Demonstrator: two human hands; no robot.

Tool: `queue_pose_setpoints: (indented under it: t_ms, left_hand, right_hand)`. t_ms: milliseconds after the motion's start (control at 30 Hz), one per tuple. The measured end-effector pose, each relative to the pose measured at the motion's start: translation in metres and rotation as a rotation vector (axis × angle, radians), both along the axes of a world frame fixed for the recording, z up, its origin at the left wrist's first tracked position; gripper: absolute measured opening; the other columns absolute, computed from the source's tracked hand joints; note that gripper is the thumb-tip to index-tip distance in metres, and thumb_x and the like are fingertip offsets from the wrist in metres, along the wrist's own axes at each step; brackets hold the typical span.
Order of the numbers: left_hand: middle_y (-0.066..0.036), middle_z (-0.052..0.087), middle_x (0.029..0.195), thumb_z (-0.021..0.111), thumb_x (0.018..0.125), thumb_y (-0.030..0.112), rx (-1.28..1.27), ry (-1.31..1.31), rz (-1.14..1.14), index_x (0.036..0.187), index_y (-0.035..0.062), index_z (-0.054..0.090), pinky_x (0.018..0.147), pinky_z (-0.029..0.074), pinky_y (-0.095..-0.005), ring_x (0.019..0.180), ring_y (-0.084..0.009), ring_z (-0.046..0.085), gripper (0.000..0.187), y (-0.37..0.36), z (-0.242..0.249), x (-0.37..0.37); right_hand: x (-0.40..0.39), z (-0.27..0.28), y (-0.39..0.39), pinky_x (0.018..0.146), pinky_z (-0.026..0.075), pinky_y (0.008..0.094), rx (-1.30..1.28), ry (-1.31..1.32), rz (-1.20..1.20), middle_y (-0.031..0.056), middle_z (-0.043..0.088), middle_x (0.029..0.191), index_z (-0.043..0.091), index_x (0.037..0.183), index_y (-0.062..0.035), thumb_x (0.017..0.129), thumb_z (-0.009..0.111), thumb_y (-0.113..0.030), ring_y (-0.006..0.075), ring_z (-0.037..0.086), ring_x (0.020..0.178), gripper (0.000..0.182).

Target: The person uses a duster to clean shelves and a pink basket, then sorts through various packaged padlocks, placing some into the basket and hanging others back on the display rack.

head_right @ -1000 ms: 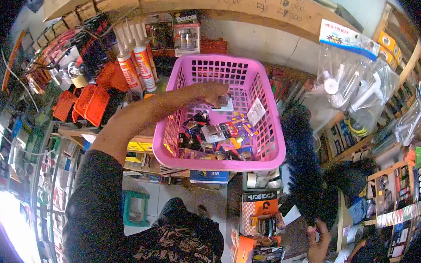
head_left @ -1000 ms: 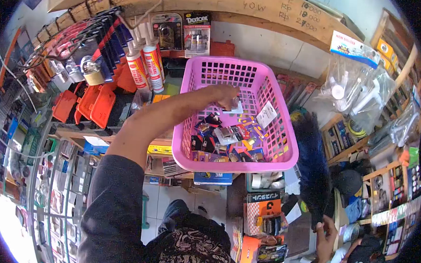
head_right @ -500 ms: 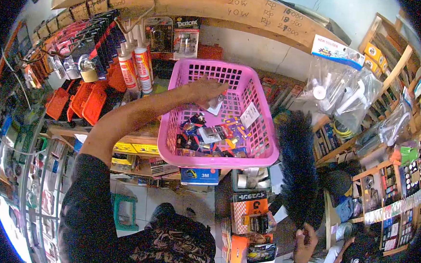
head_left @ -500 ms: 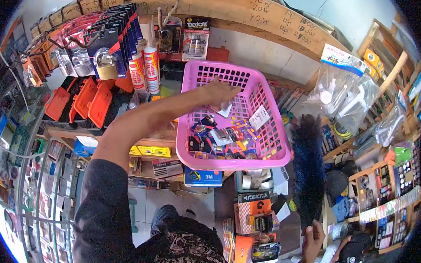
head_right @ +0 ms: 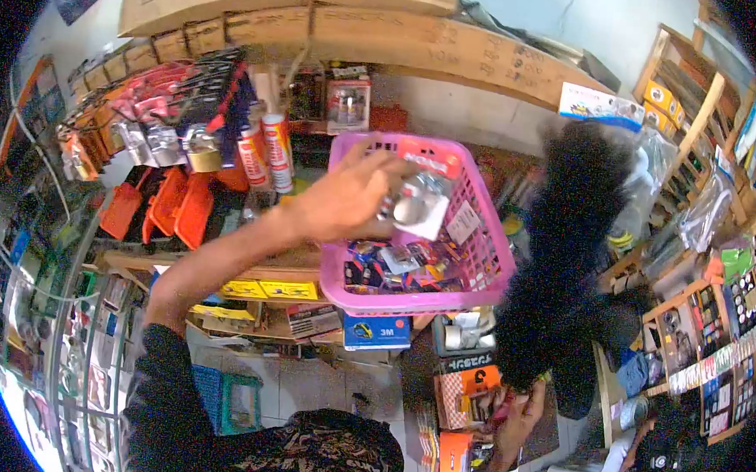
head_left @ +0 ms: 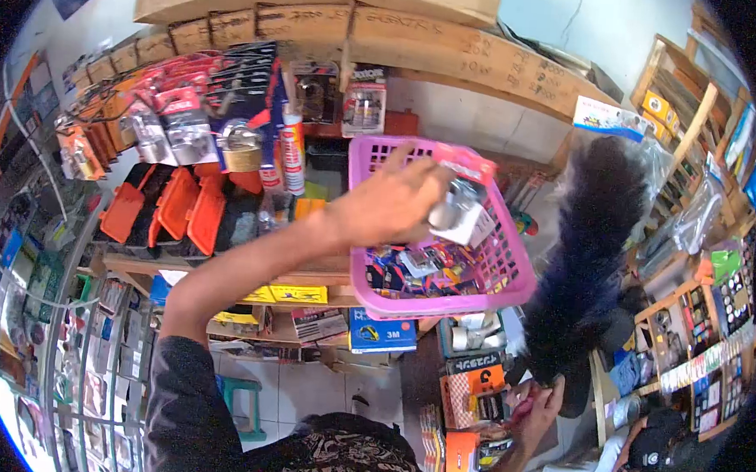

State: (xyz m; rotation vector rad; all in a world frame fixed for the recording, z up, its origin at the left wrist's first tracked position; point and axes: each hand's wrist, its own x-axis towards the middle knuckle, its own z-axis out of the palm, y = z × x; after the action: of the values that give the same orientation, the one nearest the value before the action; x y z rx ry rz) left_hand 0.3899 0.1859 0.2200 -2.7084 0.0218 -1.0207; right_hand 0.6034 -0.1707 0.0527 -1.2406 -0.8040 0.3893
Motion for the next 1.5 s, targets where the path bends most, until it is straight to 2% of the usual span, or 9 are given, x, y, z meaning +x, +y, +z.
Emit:
queue_pose_setpoints:
  t_ms: [167, 300, 533, 767, 833, 1133, 1200, 1400, 1500]
  left_hand:
    - [-0.012, 0.055, 0.128, 0.071, 0.07, 0.031, 0.046, -0.088, -0.039, 0.096, -0.0003, 0.065, 0.11, 0.027, -0.0587, 0.114, -0.027, 0.05, 0.041, -0.064, -0.013, -0.033]
    - [-0.007, 0.057, 0.127, 0.073, 0.063, 0.033, -0.136, -0.134, -0.102, 0.084, 0.0142, 0.069, 0.11, 0.028, -0.0601, 0.117, -0.0242, 0.048, 0.028, -0.121, -0.042, -0.069]
    - [-0.01, 0.052, 0.134, 0.076, 0.068, 0.031, -0.331, -0.155, 0.014, 0.095, 0.0135, 0.069, 0.109, 0.031, -0.0562, 0.123, -0.0279, 0.044, 0.033, -0.155, -0.107, -0.158]
    - [-0.015, 0.031, 0.147, 0.072, 0.081, 0.006, -1.233, -0.545, -0.014, 0.142, 0.0051, 0.026, 0.109, 0.03, -0.0435, 0.135, -0.0274, 0.034, 0.077, -0.201, -0.155, -0.222]
    - [-0.011, 0.036, 0.144, 0.065, 0.085, 0.0, -1.837, -0.774, -0.312, 0.144, 0.0027, 0.027, 0.108, 0.033, -0.0406, 0.133, -0.0219, 0.036, 0.071, -0.209, -0.17, -0.234]
    - [-0.012, 0.044, 0.139, 0.063, 0.084, -0.001, -1.887, -0.926, -0.157, 0.147, -0.0023, 0.023, 0.103, 0.035, -0.0324, 0.124, -0.0182, 0.045, 0.075, -0.227, -0.18, -0.26]
    - [-0.014, 0.047, 0.135, 0.064, 0.085, 0.0, -1.837, -0.902, -0.101, 0.147, -0.0036, 0.02, 0.1, 0.038, -0.0312, 0.117, -0.0173, 0.049, 0.076, -0.228, -0.18, -0.263]
    - [-0.005, 0.053, 0.106, 0.075, 0.081, 0.016, -2.325, -0.986, -0.301, 0.147, 0.0038, 0.023, 0.074, 0.048, -0.0313, 0.09, -0.018, 0.061, 0.084, -0.236, -0.195, -0.274]
    - [-0.01, 0.057, 0.109, 0.053, 0.089, 0.054, -2.42, -0.998, -0.519, 0.138, 0.0076, 0.041, 0.075, 0.05, -0.0417, 0.1, -0.0253, 0.058, 0.069, -0.225, -0.206, -0.287]
  right_hand:
    - [-0.072, 0.038, 0.064, 0.046, 0.042, 0.0251, 0.172, 0.248, -0.077, 0.0083, 0.051, 0.083, 0.018, 0.149, -0.0126, 0.102, 0.042, -0.038, 0.0119, 0.045, 0.056, 0.059]
    - [-0.096, 0.014, 0.081, 0.044, 0.04, 0.0234, 0.312, 0.293, 0.204, 0.0065, 0.053, 0.086, 0.019, 0.148, -0.0147, 0.093, 0.06, -0.036, 0.0106, 0.047, 0.055, 0.072]
    - [-0.205, 0.017, 0.086, 0.041, 0.032, 0.0231, -0.026, 0.273, 0.194, 0.0013, 0.048, 0.073, 0.036, 0.126, -0.0076, 0.082, 0.065, -0.006, 0.0074, 0.037, 0.046, 0.052]
    - [-0.295, -0.012, 0.094, 0.037, 0.031, 0.0217, -0.098, 0.411, 0.285, -0.0011, 0.048, 0.068, 0.042, 0.108, -0.0084, 0.085, 0.065, -0.002, 0.0055, 0.04, 0.043, 0.033]
    - [-0.312, -0.026, 0.095, 0.037, 0.031, 0.0213, -0.125, 0.408, 0.284, -0.0019, 0.048, 0.066, 0.044, 0.104, -0.0091, 0.085, 0.066, -0.003, 0.0046, 0.04, 0.043, 0.029]
    - [-0.356, -0.036, 0.089, 0.039, 0.032, 0.0217, -0.2, 0.38, 0.291, -0.003, 0.048, 0.064, 0.048, 0.114, -0.0075, 0.09, 0.063, -0.007, 0.0039, 0.04, 0.043, 0.028]
    - [-0.361, -0.031, 0.08, 0.037, 0.033, 0.0256, -0.175, 0.491, 0.35, 0.0004, 0.045, 0.062, 0.043, 0.087, -0.0069, 0.095, 0.059, -0.015, 0.0077, 0.041, 0.042, 0.02]
    - [-0.361, -0.044, 0.048, 0.037, 0.03, 0.0249, -0.197, 0.428, 0.613, 0.0031, 0.041, 0.054, 0.033, 0.081, -0.0125, 0.102, 0.043, -0.037, 0.0121, 0.039, 0.04, 0.034]
    - [-0.36, -0.047, 0.039, 0.036, 0.031, 0.0248, -0.213, 0.403, 0.696, 0.0038, 0.042, 0.052, 0.036, 0.082, -0.0118, 0.102, 0.043, -0.034, 0.0112, 0.039, 0.038, 0.031]
